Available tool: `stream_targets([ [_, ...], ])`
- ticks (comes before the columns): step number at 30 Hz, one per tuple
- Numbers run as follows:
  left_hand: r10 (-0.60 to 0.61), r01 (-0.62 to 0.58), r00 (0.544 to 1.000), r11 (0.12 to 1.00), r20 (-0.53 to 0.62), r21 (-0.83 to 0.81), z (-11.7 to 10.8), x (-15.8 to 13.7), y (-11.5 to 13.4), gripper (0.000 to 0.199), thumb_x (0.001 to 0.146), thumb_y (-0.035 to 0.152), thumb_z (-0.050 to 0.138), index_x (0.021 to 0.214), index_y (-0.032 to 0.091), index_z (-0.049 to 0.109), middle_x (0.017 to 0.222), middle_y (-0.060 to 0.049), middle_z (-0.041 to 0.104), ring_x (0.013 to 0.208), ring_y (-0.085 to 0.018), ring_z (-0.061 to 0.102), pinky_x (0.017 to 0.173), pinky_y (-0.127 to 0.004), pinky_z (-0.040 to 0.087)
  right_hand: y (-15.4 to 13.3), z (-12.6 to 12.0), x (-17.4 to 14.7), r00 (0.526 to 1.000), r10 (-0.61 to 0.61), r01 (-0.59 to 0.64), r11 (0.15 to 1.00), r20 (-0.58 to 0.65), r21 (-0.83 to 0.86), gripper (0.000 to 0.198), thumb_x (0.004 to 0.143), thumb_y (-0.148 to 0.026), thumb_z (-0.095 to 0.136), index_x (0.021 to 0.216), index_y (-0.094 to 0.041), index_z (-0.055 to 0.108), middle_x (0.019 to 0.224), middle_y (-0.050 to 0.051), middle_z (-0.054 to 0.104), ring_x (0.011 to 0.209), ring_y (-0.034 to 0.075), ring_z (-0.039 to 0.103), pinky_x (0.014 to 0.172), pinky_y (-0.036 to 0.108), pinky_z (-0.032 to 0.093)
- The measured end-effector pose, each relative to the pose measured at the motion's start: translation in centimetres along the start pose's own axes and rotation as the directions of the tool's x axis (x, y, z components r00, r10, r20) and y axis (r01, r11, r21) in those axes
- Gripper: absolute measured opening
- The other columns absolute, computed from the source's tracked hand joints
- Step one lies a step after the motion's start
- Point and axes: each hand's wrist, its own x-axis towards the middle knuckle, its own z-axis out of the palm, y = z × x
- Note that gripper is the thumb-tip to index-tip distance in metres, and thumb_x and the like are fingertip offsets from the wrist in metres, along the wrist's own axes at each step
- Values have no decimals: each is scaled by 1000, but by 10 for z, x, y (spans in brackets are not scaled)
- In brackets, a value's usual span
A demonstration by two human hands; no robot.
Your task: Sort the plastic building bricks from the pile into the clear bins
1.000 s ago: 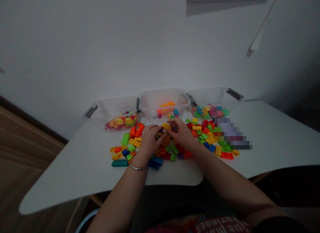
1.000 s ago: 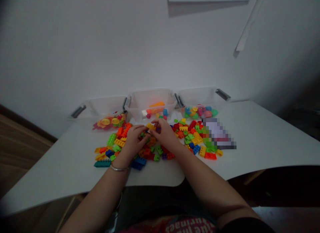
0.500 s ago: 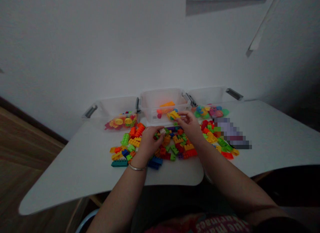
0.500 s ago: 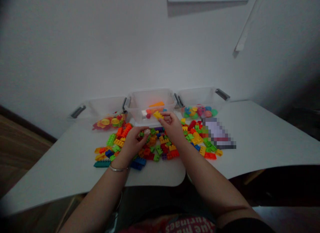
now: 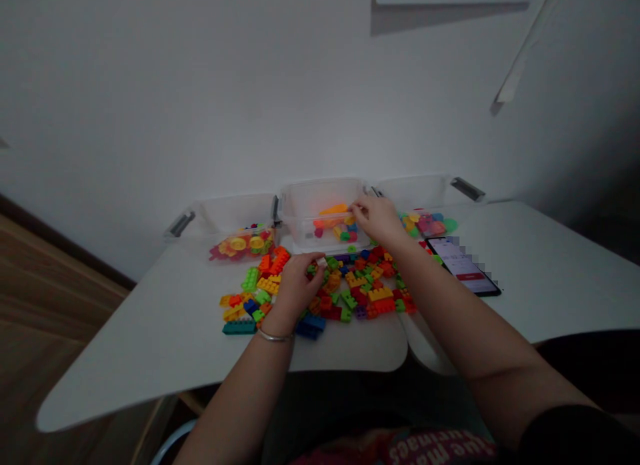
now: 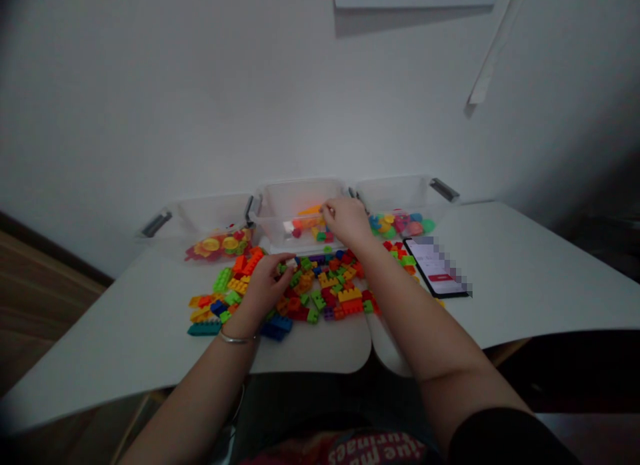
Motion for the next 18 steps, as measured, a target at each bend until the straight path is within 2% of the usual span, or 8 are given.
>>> stream_targets([
  [4,-1,1,1000,1000,15,2,0,0,-1,23,88,24,57,107,17,67,92,-7,71,90,-22,65,86,-38,52,-7,1,-3,996,-24,41,975,83,-218,42,98,-28,37,84,-12,73,87,17,73,89,31,66,90,48,44],
  [8,-8,8,1000,1000,29,-6,-1,-1,-1,23,87,23,58,107,17,67,93,-7,71,91,-22,65,87,-38,52,-7,1,-2,995,-45,65,969,87,-237,46,100,-32,35,87,-10,74,88,19,73,90,32,66,91,49,44],
  [11,-24,25,999,1000,34,-14,0,-1,-2,25,86,22,60,109,18,66,93,-6,71,90,-21,65,85,-37,52,-3,2,1,993,-65,83,979,103,-185,44,99,-31,37,85,-13,74,86,16,73,89,31,66,90,48,45],
  [14,-70,70,997,997,11,-44,3,0,-4,34,84,25,64,117,20,61,94,-5,70,89,-20,65,81,-35,53,2,2,1,994,-77,80,996,72,-44,33,95,-29,43,90,-15,73,92,13,74,92,29,67,89,46,48],
  [18,-109,108,994,990,-8,-91,8,0,-7,35,81,25,68,114,20,57,95,-5,69,86,-19,65,76,-33,53,-2,-1,-12,980,-83,117,976,-182,184,26,90,-26,47,100,-19,70,104,9,74,101,26,65,93,43,48],
])
